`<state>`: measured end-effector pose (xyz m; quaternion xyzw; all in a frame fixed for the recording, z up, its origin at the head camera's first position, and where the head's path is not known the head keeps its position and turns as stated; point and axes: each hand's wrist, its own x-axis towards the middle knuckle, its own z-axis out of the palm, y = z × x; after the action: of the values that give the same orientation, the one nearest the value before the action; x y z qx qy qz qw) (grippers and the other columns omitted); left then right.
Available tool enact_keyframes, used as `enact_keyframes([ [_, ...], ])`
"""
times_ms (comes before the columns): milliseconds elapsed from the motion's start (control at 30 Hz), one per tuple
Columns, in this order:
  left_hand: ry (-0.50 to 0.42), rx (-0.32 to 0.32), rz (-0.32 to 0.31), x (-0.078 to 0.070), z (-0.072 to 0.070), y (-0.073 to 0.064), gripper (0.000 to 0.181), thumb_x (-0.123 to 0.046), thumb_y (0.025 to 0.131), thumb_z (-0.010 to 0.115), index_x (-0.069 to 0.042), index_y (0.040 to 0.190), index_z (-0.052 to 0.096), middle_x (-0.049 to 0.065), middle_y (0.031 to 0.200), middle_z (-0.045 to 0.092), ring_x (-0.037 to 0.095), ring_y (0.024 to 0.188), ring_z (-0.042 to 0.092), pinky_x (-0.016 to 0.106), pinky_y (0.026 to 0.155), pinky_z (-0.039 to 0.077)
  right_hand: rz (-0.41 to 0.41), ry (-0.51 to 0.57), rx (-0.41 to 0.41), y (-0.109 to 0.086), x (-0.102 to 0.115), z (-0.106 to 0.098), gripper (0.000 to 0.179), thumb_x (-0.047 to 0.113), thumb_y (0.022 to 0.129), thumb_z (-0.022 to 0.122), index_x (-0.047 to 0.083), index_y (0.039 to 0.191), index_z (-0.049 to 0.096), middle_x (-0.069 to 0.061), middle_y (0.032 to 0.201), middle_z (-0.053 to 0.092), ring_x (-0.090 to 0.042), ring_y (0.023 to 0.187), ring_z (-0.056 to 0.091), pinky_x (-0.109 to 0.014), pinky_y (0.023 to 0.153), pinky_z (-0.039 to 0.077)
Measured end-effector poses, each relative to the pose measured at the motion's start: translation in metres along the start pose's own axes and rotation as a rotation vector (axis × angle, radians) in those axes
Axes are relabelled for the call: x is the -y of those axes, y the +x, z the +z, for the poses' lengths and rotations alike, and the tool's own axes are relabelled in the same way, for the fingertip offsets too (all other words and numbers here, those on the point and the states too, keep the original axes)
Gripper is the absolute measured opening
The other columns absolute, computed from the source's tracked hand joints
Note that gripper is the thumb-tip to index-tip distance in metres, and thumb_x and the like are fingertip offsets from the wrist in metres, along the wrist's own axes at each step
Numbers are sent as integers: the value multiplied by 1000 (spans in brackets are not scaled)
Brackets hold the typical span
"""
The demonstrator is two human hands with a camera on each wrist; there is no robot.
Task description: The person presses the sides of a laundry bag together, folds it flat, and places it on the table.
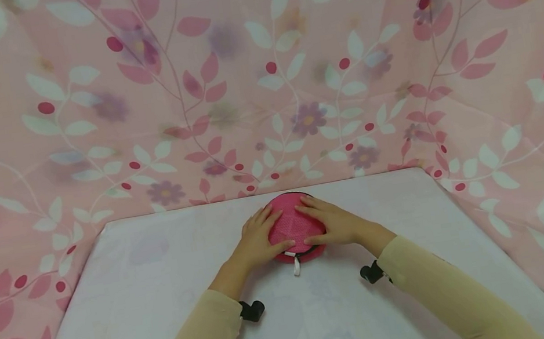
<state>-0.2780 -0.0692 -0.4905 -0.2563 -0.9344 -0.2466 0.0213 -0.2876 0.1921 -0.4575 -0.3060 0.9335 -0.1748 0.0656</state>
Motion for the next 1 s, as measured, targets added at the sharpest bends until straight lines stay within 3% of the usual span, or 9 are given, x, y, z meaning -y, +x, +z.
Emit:
enact_keyframes([
  [633, 6, 35, 9, 1, 1, 2, 83, -59, 89, 65, -21, 157, 36, 9, 165, 23, 37, 151, 17, 56, 120, 13, 22, -37, -5, 3, 1, 3, 84, 60, 89, 66, 22, 157, 35, -4, 166, 20, -28, 152, 16, -50, 117, 29],
  [1000, 34, 63, 29, 3, 5, 2, 83, -62, 90, 61, -20, 157, 35, 9, 165, 24, 37, 151, 16, 54, 121, 12, -8, -56, 14, 6, -2, 6, 85, 61, 88, 65, 22, 157, 34, -2, 167, 19, -28, 153, 14, -53, 117, 28],
])
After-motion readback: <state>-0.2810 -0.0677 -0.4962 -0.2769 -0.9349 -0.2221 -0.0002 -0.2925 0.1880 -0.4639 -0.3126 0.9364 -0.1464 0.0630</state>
